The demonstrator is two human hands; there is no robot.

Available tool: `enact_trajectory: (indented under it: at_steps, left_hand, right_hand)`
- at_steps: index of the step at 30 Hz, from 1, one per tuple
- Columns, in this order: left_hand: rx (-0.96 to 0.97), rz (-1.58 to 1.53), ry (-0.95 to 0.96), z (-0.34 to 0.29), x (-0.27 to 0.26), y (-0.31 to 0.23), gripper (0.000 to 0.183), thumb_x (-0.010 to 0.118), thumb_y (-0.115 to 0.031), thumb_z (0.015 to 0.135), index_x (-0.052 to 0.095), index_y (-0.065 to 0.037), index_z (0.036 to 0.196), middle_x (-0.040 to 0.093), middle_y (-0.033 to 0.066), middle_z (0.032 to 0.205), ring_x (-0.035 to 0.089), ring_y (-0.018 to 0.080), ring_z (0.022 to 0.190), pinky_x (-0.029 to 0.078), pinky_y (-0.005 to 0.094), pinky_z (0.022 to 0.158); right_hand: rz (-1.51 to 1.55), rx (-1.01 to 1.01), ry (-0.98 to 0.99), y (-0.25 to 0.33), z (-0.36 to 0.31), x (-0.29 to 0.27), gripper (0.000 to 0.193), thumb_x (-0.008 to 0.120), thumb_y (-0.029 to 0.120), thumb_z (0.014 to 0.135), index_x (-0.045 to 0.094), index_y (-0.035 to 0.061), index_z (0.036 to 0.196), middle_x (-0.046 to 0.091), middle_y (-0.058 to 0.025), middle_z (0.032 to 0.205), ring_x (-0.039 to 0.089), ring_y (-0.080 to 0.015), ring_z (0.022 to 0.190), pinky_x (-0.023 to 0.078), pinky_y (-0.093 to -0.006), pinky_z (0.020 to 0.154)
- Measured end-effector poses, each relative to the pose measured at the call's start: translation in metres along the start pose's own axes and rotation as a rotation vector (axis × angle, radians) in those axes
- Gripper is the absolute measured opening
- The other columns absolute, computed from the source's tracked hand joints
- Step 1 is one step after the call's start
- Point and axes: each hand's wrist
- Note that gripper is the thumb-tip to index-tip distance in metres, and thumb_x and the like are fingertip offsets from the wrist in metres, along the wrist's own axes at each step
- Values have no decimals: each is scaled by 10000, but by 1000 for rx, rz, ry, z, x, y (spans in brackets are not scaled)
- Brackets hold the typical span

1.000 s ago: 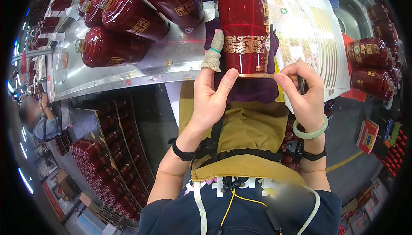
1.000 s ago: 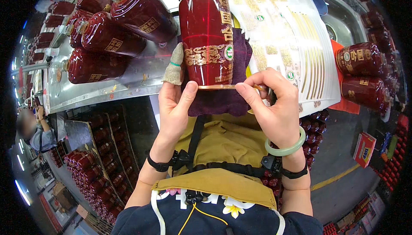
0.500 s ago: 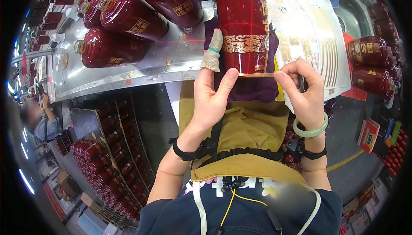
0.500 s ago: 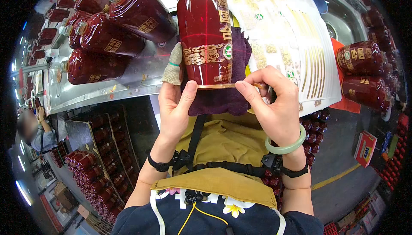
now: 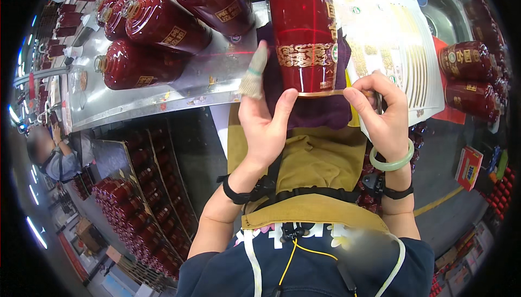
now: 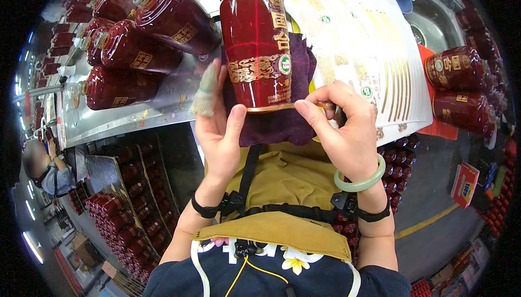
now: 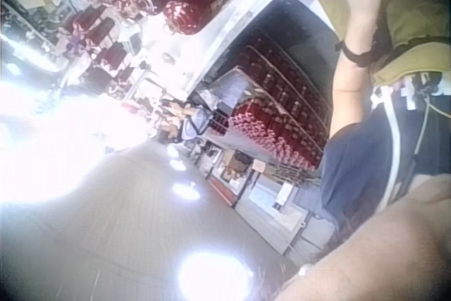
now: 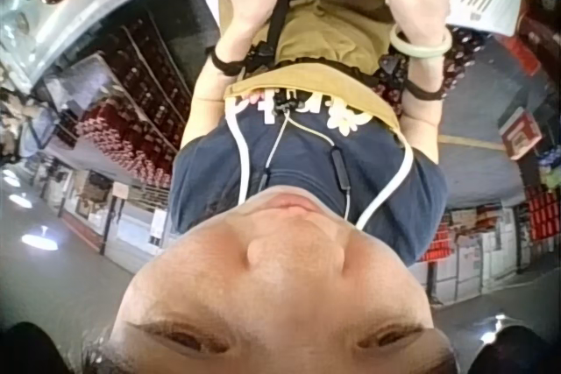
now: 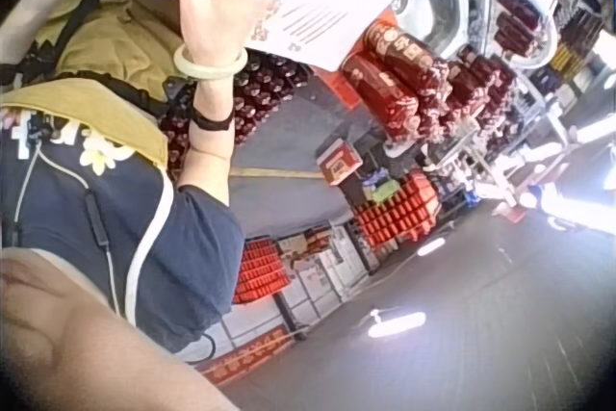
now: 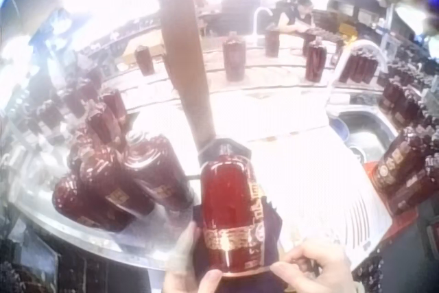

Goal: Applying decorative labels and gold bands to red ceramic liquor bottles at a factory workstation.

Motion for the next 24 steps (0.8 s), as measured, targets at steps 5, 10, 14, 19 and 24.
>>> enact_trajectory:
  at_steps: [5,10,14,19,24]
  left_hand:
    - [421,618,-82,-16,-5,-2,339,855,-7,792,780,0,1122,620,198,1425,571,376,1333,467,471,1107]
    - [635,962,-122,-14,2,-3,367,898,-100,777,811,-166,1127,640,157,1397,560,379,1292,495,437,1052]
    - [709,1000,-63,-10,12,-7,359,885,-98,783,815,-230,1109,676,154,1334,551,369,1280,503,407,1028]
    - [695,708,-104,7,8,-9,278,848,83,785,758,25,1042,775,129,1059,741,319,1008,629,383,822]
    - [584,601,-123,-3,1,4,433,840,125,744,735,69,1160,742,187,1203,718,326,1095,600,395,951]
  right_hand:
    - [-18,4,3,5,0,-1,153,818,118,860,703,26,817,563,-11,699,435,-102,618,338,-280,572]
    - [8,19,23,3,0,0,144,816,114,867,706,28,829,591,-17,714,450,-113,625,358,-286,580]
    - [-9,5,10,7,1,0,138,810,107,876,706,25,838,609,-23,727,473,-119,636,391,-288,601]
    - [10,-10,37,10,1,2,137,813,103,878,711,15,850,606,-33,728,500,-122,642,410,-288,611]
    - [28,-24,62,13,1,3,140,815,96,876,714,2,858,601,-47,729,520,-127,638,418,-292,611]
Point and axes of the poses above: each hand's wrist, its own z-axis towards the middle knuckle, its own x-axis out of the palm, y = z × x
